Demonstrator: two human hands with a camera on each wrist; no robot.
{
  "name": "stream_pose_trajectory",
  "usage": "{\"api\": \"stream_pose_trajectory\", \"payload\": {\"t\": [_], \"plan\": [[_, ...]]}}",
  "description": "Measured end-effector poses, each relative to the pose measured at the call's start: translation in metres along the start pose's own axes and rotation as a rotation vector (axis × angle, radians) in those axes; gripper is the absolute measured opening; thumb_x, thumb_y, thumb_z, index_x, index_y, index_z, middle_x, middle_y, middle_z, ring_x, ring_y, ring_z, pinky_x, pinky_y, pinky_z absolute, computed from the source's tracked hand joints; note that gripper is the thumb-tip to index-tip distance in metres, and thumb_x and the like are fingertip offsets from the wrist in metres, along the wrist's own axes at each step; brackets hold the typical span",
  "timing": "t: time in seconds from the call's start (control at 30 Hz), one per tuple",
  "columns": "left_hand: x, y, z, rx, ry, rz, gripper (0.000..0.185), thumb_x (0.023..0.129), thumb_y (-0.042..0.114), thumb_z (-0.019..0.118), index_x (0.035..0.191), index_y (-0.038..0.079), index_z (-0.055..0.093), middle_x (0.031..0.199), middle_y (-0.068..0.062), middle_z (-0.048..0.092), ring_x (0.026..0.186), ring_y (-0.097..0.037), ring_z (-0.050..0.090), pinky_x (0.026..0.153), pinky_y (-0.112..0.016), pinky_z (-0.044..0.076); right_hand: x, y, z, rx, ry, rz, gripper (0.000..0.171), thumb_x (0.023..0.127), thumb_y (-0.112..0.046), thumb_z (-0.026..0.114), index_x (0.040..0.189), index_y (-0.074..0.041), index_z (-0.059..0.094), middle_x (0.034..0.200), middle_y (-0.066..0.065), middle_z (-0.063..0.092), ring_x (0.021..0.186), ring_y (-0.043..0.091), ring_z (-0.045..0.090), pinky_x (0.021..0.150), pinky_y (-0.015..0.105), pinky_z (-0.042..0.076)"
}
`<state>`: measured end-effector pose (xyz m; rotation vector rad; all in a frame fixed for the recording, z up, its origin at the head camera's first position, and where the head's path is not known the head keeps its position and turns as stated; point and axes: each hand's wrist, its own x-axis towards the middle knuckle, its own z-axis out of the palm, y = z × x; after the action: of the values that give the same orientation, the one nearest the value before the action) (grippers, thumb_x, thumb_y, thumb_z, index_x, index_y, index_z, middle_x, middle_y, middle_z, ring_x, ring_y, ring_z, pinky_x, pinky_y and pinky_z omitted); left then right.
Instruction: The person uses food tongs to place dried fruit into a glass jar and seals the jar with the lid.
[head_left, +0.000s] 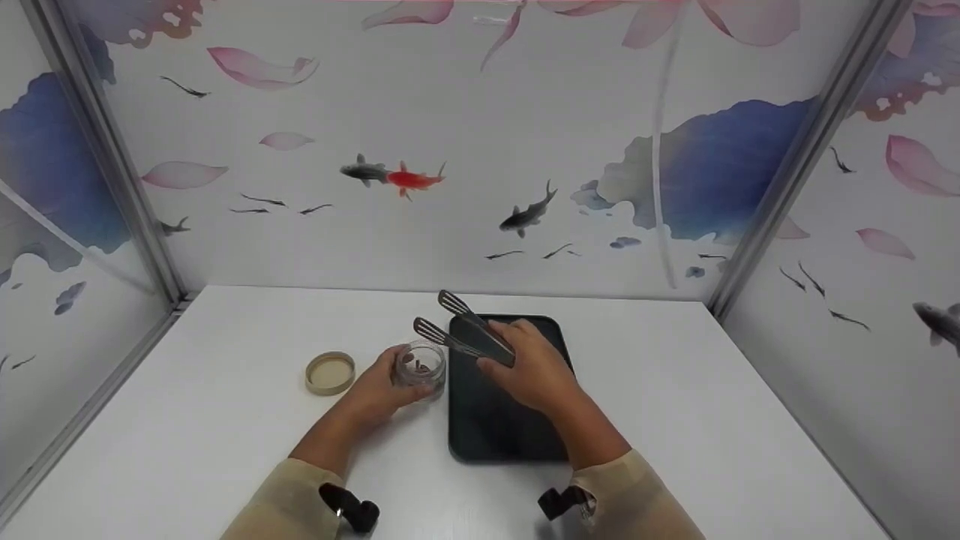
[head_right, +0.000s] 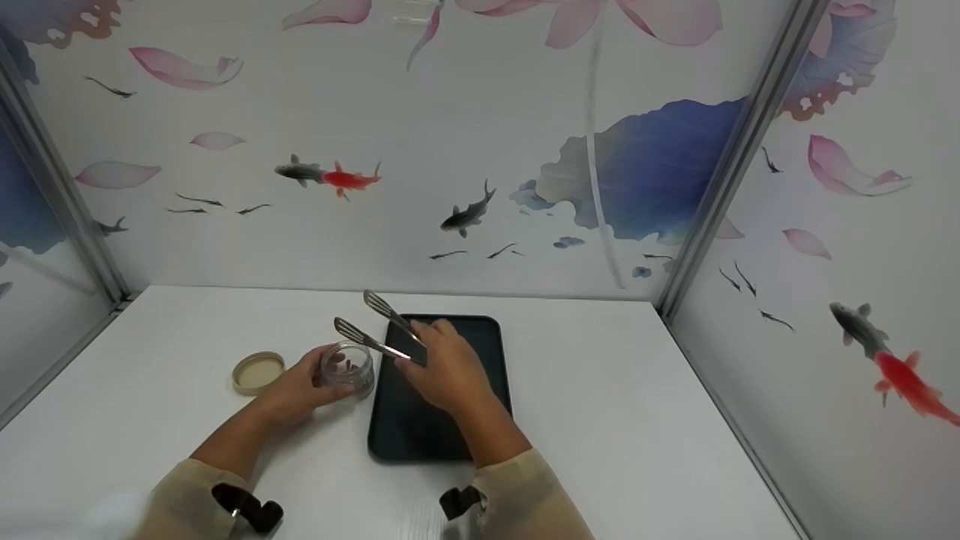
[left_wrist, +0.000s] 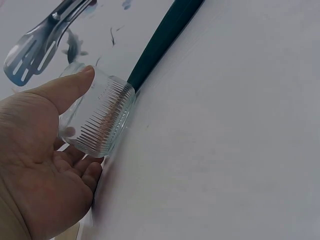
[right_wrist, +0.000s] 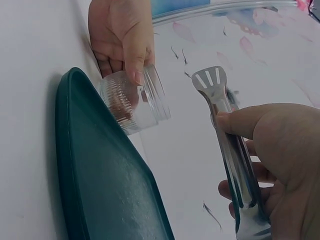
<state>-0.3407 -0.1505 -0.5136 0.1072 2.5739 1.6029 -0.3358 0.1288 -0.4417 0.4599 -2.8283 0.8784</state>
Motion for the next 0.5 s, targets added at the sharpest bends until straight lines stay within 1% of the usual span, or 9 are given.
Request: {"api": "stream_pose_trajectory", "payload": {"t": [0.13, 0.27, 0.4, 0.5], "plan": [[-0.001, 0.000, -0.001, -0.002, -0.009, -0.016, 0.101, 0.088, 0.047, 0.088, 0.167, 0.016, 0.033, 0.173, -0.014, 0.039, 0.164, -0.036, 0.031, 0.133, -0.055, 0.028, 0.002, 0.006, -0.004, 0.019, 0.031, 0.026, 0.069, 0.098, -0.048, 0.078, 0.159, -0.029, 0.053, 0.144, 0.000, 0.060, 0.115, 0.019, 0.063, 0.099, 0.047, 0.056], [0.000, -0.001, 0.000, -0.001, -0.014, -0.020, 0.100, 0.089, 0.046, 0.088, 0.167, 0.016, 0.033, 0.173, -0.013, 0.039, 0.164, -0.036, 0.031, 0.133, -0.056, 0.028, 0.006, 0.013, -0.010, 0.037, 0.072, 0.059, 0.069, 0.098, -0.046, 0.078, 0.159, -0.026, 0.053, 0.141, 0.004, 0.062, 0.118, 0.023, 0.064, 0.104, 0.049, 0.055], [0.001, -0.001, 0.000, -0.010, -0.010, -0.020, 0.099, 0.089, 0.044, 0.088, 0.167, 0.016, 0.034, 0.172, -0.014, 0.040, 0.164, -0.037, 0.032, 0.133, -0.057, 0.028, 0.010, 0.026, -0.017, 0.054, 0.115, 0.085, 0.068, 0.099, -0.042, 0.077, 0.159, -0.022, 0.053, 0.138, 0.010, 0.063, 0.122, 0.028, 0.064, 0.109, 0.053, 0.053], [0.001, -0.001, 0.000, -0.021, -0.008, -0.021, 0.099, 0.089, 0.042, 0.089, 0.166, 0.016, 0.035, 0.172, -0.015, 0.041, 0.163, -0.038, 0.033, 0.133, -0.057, 0.028, 0.014, 0.038, -0.021, 0.055, 0.139, 0.135, 0.067, 0.100, -0.042, 0.076, 0.159, -0.021, 0.053, 0.139, 0.013, 0.062, 0.124, 0.030, 0.064, 0.109, 0.055, 0.053]]}}
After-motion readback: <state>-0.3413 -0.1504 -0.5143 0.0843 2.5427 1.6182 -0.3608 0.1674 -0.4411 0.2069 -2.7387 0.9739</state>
